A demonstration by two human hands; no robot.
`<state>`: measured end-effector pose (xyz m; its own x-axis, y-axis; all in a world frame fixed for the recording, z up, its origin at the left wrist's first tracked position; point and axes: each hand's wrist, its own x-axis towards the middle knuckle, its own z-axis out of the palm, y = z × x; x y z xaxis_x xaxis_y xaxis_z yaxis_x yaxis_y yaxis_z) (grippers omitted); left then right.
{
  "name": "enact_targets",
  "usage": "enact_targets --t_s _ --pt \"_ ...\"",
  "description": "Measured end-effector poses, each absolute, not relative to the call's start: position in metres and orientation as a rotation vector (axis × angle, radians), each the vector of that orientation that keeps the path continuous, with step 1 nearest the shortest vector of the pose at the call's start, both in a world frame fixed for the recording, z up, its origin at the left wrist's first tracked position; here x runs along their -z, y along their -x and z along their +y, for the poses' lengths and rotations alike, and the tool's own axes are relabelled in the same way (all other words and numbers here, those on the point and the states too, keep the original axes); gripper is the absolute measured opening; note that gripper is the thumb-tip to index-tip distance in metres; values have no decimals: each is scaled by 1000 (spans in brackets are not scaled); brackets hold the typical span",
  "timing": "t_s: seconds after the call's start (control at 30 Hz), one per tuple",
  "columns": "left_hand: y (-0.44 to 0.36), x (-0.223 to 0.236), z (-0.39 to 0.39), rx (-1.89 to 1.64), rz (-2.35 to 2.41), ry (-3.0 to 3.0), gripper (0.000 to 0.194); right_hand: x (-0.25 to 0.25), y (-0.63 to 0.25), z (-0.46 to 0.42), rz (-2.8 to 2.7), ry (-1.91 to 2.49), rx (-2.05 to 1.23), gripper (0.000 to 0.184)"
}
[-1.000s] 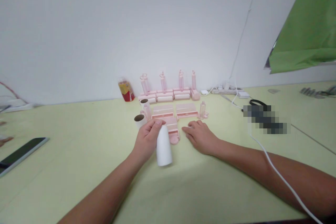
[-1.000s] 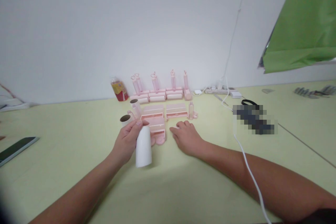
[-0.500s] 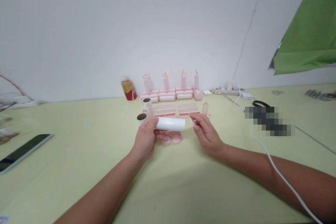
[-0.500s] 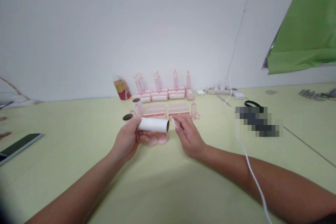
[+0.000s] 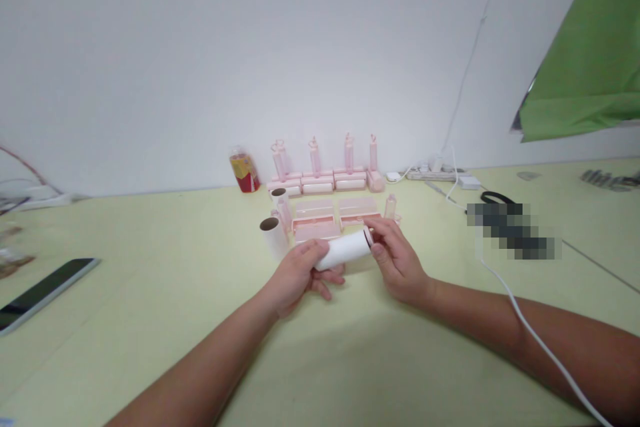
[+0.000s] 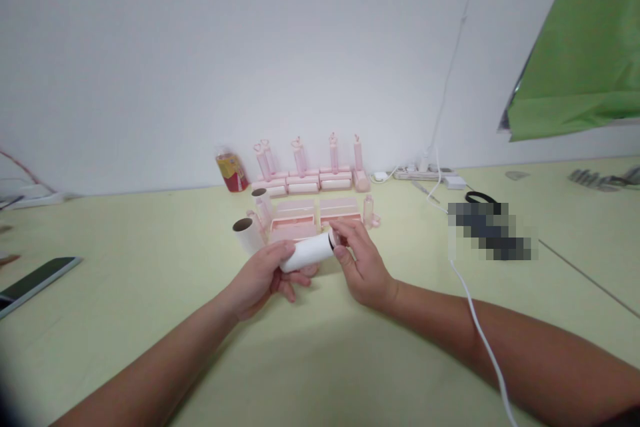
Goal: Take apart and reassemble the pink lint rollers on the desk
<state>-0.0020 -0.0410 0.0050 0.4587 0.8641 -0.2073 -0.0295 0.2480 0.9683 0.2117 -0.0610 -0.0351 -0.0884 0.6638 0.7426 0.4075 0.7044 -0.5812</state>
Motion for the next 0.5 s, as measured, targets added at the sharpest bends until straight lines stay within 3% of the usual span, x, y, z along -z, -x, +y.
enact_targets --t_s 0.1,0.33,0.5 --pt "4 -6 -46 -589 877 -1359 51 34 -212 -62 -1707 840 -254 39" --pt "0 -7 -55 -411 763 -1629 36 34 -213 -65 -1800 716 -311 36" --pt "1 1 -54 -302 800 -1679 44 32 -215 -66 -1871 633 -334 33"
